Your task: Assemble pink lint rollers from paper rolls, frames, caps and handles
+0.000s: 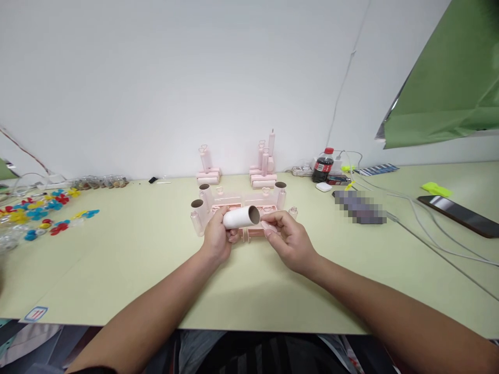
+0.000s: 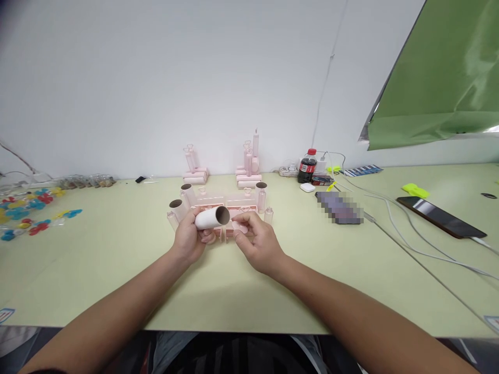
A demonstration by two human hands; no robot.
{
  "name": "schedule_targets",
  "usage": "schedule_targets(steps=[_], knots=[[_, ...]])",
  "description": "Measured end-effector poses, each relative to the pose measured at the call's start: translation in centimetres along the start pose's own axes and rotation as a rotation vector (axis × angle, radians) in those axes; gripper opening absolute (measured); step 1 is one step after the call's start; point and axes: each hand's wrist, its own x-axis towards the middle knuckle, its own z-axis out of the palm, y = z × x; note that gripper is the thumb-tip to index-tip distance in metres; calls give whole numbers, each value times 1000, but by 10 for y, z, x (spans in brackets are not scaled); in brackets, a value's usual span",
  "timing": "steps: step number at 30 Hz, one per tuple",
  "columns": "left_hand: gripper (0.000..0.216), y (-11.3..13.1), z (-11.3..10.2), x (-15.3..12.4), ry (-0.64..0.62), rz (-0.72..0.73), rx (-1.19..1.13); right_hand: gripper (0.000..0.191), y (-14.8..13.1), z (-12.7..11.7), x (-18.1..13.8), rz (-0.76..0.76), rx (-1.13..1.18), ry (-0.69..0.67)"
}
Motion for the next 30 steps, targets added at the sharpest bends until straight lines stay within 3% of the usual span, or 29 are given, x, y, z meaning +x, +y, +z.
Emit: schedule_targets(steps=[6, 17, 30], knots=[[20, -4, -2, 2, 12, 21, 46, 14, 1, 5, -2, -137, 209, 142], [25, -14, -3, 2, 52, 104, 253, 18, 6, 8, -4, -86, 203, 94], [25, -15, -4, 4, 32, 112, 228, 19, 9, 6, -4, -85, 161, 56]])
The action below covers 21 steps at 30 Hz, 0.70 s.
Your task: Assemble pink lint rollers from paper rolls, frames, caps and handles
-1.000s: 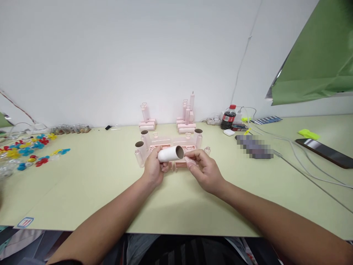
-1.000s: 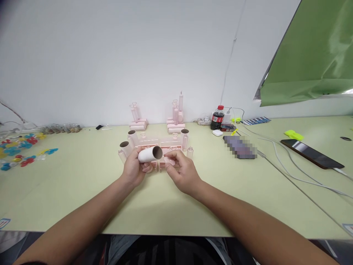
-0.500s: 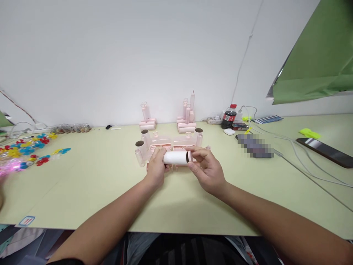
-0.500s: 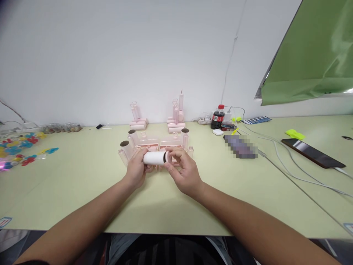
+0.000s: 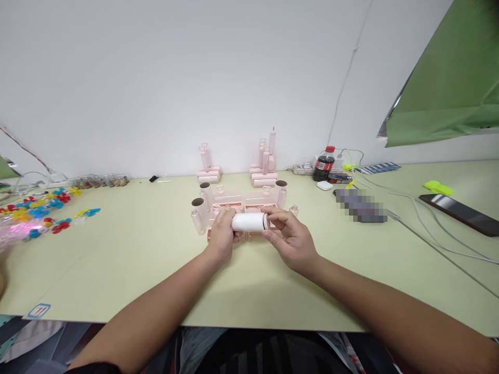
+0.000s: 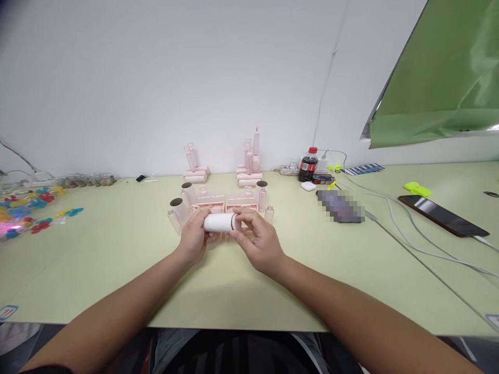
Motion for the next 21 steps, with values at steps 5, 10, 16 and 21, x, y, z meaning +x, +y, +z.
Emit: schedule_targets(steps=[5, 10, 16, 21], knots=[[25, -1, -1, 2, -9, -5, 6, 19, 0, 0, 1, 17, -3, -27], [25, -1, -1, 1, -16, -14, -25, 19, 1, -1, 1, 6, -33, -33], [21, 8, 3, -3, -27, -62, -142, 30, -4, -3, 3, -82, -160, -38], [21, 14, 1, -2, 10, -79, -185, 57, -10, -1, 0, -144, -171, 35]])
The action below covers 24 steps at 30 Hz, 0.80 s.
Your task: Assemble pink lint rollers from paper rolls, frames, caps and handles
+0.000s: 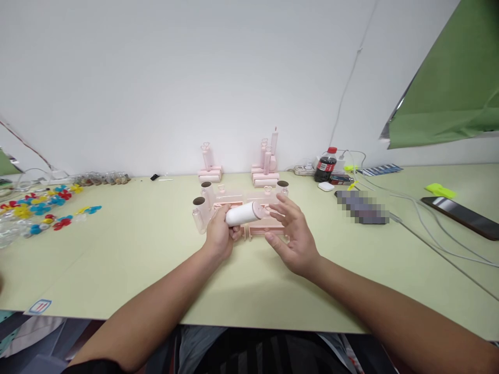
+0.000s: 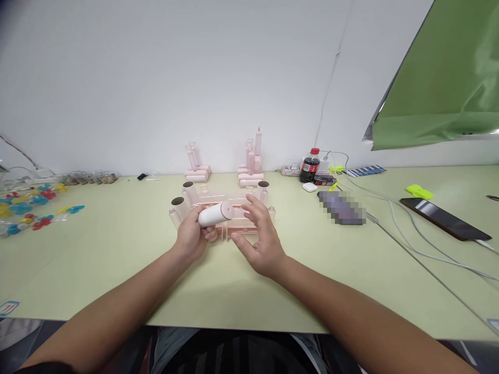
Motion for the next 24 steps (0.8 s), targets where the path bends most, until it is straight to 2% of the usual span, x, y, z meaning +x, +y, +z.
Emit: schedule_targets(steps=[3, 4, 8, 10, 14, 18, 21, 24], knots=[[25, 0, 0, -1, 17, 16, 10, 79, -4, 1, -2, -39, -34, 37], [26, -1, 1, -1, 19, 27, 11, 85, -5, 1, -2, -45, -65, 6], [27, -7, 5, -7, -42, 87, -26, 102, -8, 1, -2, -36, -184, -316], [27, -9, 5, -9, -98, 109, -46, 107, -9, 1, -1, -31, -190, -402], [25, -6, -1, -10, -309, 99, -138, 103, -7, -1, 0, 24, -76, -346], [44, 0, -5, -14, -553, 20, -198, 97, -4, 1, 0, 163, 169, -198], [60, 0, -6, -18, -662, 11, -137, 94, 0, 3, 0, 264, 376, -119], [67, -4, -8, -21, -753, 34, 35, 94, 3, 4, 1, 366, 526, -72]])
